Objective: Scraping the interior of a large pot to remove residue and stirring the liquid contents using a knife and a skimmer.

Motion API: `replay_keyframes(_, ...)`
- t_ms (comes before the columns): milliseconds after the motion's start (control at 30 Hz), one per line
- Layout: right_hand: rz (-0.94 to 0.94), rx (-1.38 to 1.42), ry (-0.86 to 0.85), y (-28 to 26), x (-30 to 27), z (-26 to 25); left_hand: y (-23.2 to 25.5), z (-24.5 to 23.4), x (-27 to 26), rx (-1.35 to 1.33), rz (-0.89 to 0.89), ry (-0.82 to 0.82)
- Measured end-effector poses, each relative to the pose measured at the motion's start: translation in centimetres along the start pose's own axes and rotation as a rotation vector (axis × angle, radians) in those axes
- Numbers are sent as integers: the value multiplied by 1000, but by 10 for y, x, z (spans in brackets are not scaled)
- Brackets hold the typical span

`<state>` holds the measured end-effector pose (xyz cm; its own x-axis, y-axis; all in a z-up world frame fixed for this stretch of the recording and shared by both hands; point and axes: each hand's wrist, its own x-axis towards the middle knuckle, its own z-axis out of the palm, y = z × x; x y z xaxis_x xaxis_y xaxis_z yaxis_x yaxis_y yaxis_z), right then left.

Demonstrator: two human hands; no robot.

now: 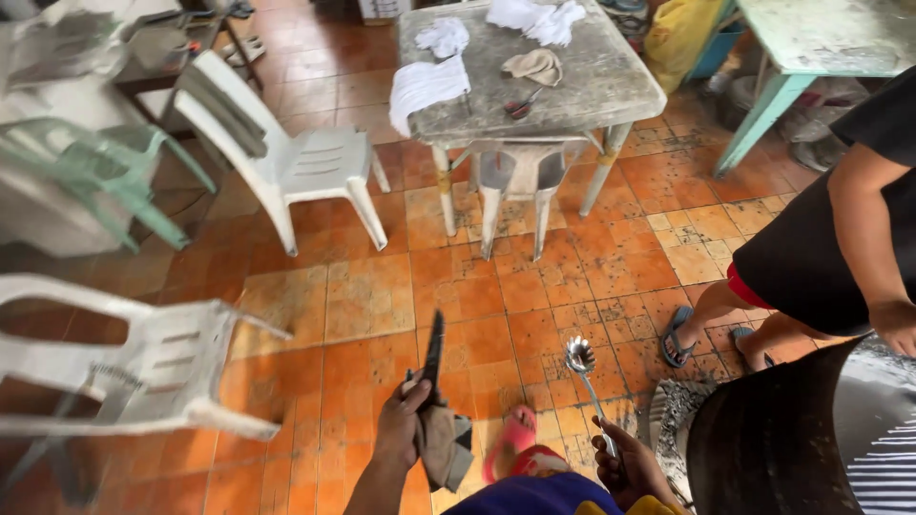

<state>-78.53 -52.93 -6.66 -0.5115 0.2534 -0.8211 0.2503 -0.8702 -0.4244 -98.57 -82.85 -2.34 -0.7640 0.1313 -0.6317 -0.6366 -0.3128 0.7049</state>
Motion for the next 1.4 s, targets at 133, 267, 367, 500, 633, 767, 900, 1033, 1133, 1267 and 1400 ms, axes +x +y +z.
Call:
replay_keyframes(133,-22,103,64,-52,68,37,41,88,79,-16,-108,-166)
replay_keyframes(267,-19,121,-66,-122,164,51,79,165,167,-88,-122,-203)
replay_keyframes(367,-22,93,-144,-180,220,73,120,222,219,-79,-104,-183)
replay_keyframes(500,-45,132,-3,-248,209,129,143,279,301,-49,-91,-252)
replay_keyframes(633,-115,144,-17,-279,245,124,177,343,365,110,-111,-301)
replay_keyframes(767,-116,118,-35,-294,290,93,213,426,436,243,-103,-356)
replay_keyframes(900,-3,404,146,-314,305,115,234,523,534,442,-87,-455)
replay_keyframes(1033,-193,456,281,-320,334,148,210,616,680,508,6,-525)
replay_keyframes(1133,-293,508,283,-308,367,163,198,677,775,949,212,-560)
replay_keyframes(1267,-361,559,449,-315,357,225,191,745,817,685,172,-594)
replay_keyframes(1400,-425,797,538,-320,321,278,206,778,858,865,176,-657)
